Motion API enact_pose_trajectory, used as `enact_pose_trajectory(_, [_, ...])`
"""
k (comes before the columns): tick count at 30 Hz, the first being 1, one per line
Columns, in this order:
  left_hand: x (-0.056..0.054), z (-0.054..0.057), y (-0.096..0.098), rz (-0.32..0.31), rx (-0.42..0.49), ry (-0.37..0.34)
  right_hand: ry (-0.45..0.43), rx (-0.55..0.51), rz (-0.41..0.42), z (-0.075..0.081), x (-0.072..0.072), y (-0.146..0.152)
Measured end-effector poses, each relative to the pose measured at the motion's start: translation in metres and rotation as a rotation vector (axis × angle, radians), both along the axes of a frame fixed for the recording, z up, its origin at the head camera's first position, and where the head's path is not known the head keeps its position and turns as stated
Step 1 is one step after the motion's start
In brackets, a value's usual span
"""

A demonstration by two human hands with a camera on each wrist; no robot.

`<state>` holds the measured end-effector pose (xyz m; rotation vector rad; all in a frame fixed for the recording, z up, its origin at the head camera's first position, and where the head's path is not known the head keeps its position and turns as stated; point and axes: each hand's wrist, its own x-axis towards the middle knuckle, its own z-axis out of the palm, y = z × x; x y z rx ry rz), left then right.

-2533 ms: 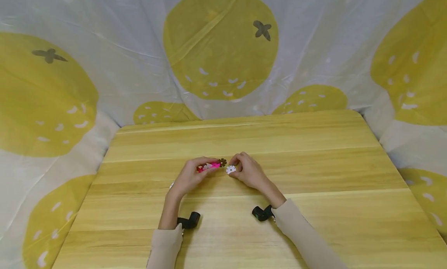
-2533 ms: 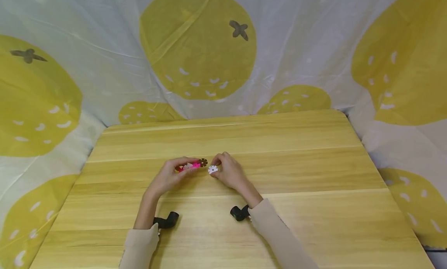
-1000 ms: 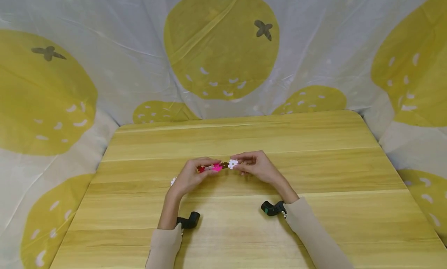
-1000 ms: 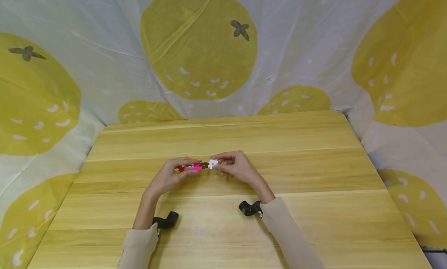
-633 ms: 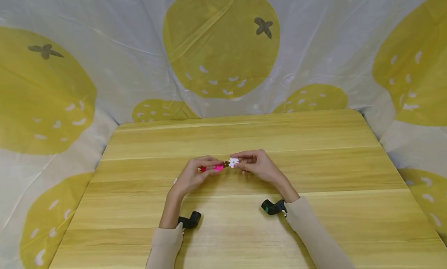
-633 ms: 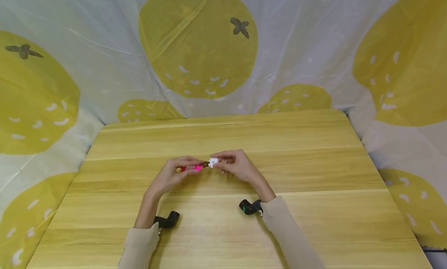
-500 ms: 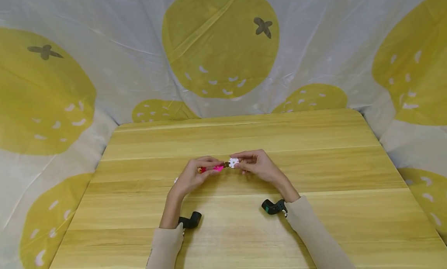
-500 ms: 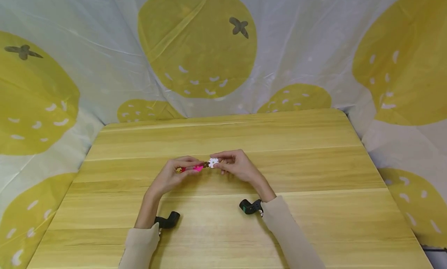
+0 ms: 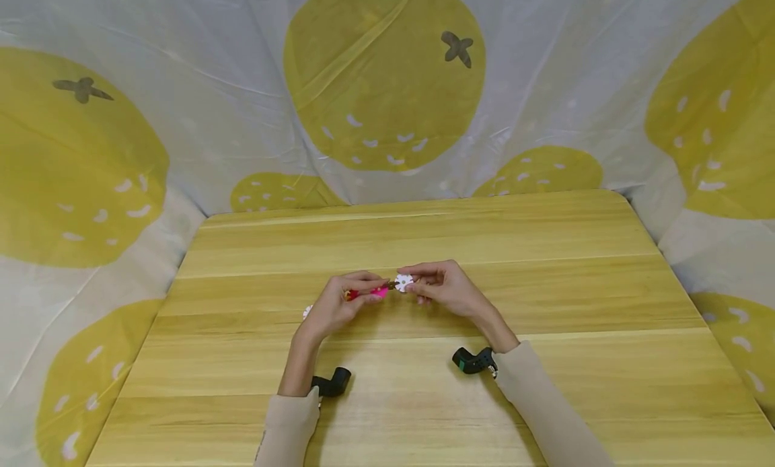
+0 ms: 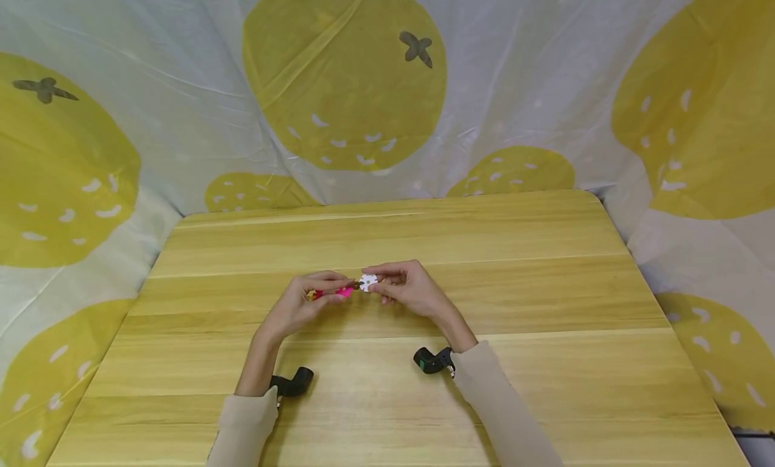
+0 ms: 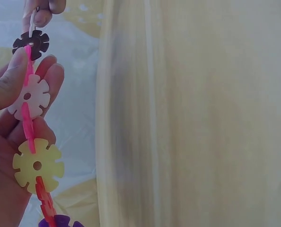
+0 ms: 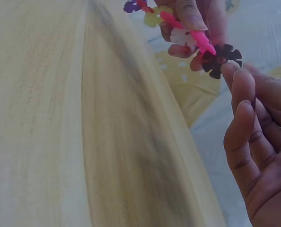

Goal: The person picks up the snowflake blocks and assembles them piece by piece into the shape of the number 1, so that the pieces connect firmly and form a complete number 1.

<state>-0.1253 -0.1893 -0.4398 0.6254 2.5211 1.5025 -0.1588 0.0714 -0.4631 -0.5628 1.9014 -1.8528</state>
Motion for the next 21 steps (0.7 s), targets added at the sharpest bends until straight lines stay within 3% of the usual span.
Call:
enact_pose_trajectory(6, [-0.001,0.003,0.0,0.055,-0.081,0.007,0.044,-0.01,-0.015,-0.005,0.0,-0.004])
enact_pose_trajectory(12, [-0.002,0.007,0.001,0.09,-0.085,-0.017,0.063,-0.034,-0.06,-0.004,-0.001,-0.005])
enact_pose_trajectory(16, [-0.004,0.008,0.003,0.118,-0.059,-0.054,0.028,-0.004,-0.076,-0.004,0.0,-0.008])
enact_pose_trajectory(21, [-0.007,0.01,0.01,0.154,-0.064,-0.091,-0.041,0.039,-0.007,-0.007,0.005,-0.016])
